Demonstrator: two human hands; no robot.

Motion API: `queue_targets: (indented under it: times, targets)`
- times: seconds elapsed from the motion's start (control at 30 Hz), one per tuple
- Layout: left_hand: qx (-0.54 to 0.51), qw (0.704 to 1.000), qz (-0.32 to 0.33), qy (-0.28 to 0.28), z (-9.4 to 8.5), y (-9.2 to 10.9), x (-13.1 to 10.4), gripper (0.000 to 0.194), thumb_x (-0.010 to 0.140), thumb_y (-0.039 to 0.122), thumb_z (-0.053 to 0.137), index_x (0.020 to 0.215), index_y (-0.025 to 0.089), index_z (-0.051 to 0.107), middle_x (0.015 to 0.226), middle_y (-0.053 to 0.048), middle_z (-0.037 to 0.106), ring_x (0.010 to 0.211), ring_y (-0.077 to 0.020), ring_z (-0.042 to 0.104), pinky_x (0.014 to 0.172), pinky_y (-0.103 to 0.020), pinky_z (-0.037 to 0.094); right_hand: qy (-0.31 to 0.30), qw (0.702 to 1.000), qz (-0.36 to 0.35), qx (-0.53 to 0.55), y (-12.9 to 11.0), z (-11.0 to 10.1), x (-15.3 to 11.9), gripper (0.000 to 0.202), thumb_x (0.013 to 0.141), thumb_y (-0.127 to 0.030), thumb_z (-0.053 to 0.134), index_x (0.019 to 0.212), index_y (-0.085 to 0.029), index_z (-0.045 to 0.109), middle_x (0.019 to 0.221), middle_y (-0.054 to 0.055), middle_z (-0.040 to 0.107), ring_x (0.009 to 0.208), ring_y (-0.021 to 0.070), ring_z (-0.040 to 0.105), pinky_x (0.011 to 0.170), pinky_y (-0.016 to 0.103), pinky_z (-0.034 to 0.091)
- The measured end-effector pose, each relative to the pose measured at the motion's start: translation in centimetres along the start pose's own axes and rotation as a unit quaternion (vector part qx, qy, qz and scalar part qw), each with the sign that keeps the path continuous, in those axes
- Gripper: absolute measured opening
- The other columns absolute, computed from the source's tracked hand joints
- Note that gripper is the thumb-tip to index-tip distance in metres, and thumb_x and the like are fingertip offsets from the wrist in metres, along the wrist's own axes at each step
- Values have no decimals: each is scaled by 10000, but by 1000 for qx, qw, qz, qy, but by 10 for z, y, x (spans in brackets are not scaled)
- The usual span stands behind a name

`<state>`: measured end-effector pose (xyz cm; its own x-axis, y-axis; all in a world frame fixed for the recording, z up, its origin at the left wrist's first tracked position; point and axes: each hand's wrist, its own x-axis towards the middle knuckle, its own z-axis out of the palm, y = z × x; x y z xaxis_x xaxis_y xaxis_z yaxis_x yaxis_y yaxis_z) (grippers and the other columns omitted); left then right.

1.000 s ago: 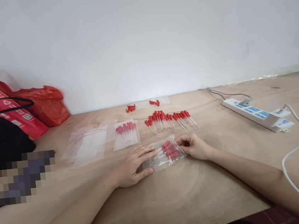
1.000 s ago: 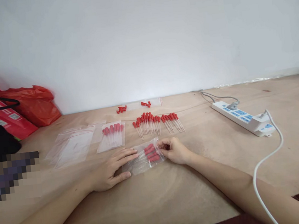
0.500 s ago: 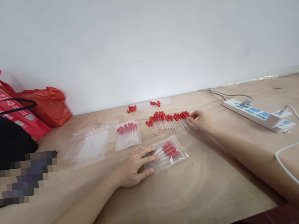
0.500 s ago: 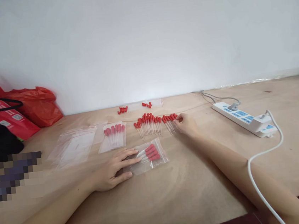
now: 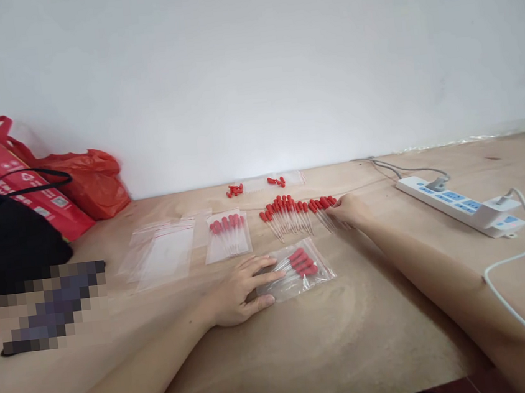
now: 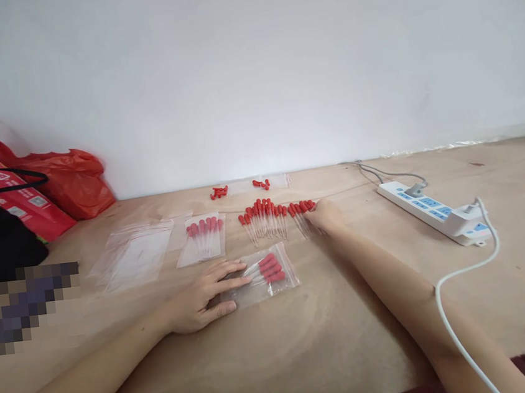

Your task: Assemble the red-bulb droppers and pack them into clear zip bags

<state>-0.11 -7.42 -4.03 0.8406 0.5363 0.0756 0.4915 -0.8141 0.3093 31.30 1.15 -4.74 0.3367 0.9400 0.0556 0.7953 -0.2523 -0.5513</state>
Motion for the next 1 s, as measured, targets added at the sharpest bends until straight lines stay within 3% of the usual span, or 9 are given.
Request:
queue_targets:
  times: [0.13, 0.23, 0.33, 0.43, 0.67, 0.87, 1.0]
  targets:
    - [1, 1000, 1, 0, 0, 0, -1, 418, 847, 358, 447, 1260, 315, 400, 1359, -35, 347, 1244, -239, 302, 1013, -457, 254, 34, 988, -36, 149, -3, -1, -6, 254, 636, -405, 568, 539, -173, 529, 449, 1, 515, 466, 127, 501, 439, 227, 323]
    - [1, 1000, 0, -1, 0, 0, -1, 417, 848, 355, 448, 1260, 312, 403, 1358, -38, 348, 1246, -239, 300, 1012, -454, 256, -6, 941, -81, 329, -2, 1, -24, 272, 628, -423, 586, 702, -169, 519, 506, -26, 532, 440, 93, 465, 429, 215, 347]
    - [-5, 1000, 0, -1, 0, 0, -1, 405, 850, 354, 447, 1252, 325, 409, 1361, -27, 344, 1244, -237, 304, 1011, -451, 261, -44, 895, -99, 433, -1, 3, -50, 531, 588, -401, 648, 1012, -170, 426, 489, -79, 512, 417, 93, 468, 417, 213, 372]
    - [-13, 1000, -1, 3, -1, 1, -1, 388, 851, 354, 448, 1237, 326, 423, 1360, -18, 347, 1240, -232, 313, 1011, -440, 268, -70, 875, -96, 470, -1, 8, -71, 763, 574, -399, 668, 1191, -192, 271, 506, -101, 508, 436, 106, 509, 428, 221, 408]
    - [-26, 1000, -9, 4, -1, 2, 0, 381, 843, 361, 458, 1220, 307, 443, 1350, -18, 362, 1242, -234, 310, 1014, -430, 271, -84, 842, -78, 528, -6, 25, -86, 657, 589, -460, 650, 1078, -232, 274, 573, -90, 521, 482, 121, 569, 507, 272, 484]
    - [-25, 1000, -10, -1, -1, 1, 1, 399, 847, 370, 451, 1242, 321, 418, 1363, -17, 341, 1249, -238, 297, 1022, -446, 250, -112, 844, -75, 520, -1, 22, -93, 575, 606, -445, 650, 1002, -234, 291, 566, -88, 537, 462, 99, 546, 462, 224, 447]
    - [-11, 1000, -13, -12, -1, 1, 1, 403, 853, 372, 440, 1251, 319, 406, 1371, -20, 327, 1255, -235, 286, 1020, -449, 249, -109, 825, -61, 552, -2, 21, -95, 561, 582, -440, 670, 948, -246, 292, 600, -83, 555, 502, 101, 567, 507, 239, 477]
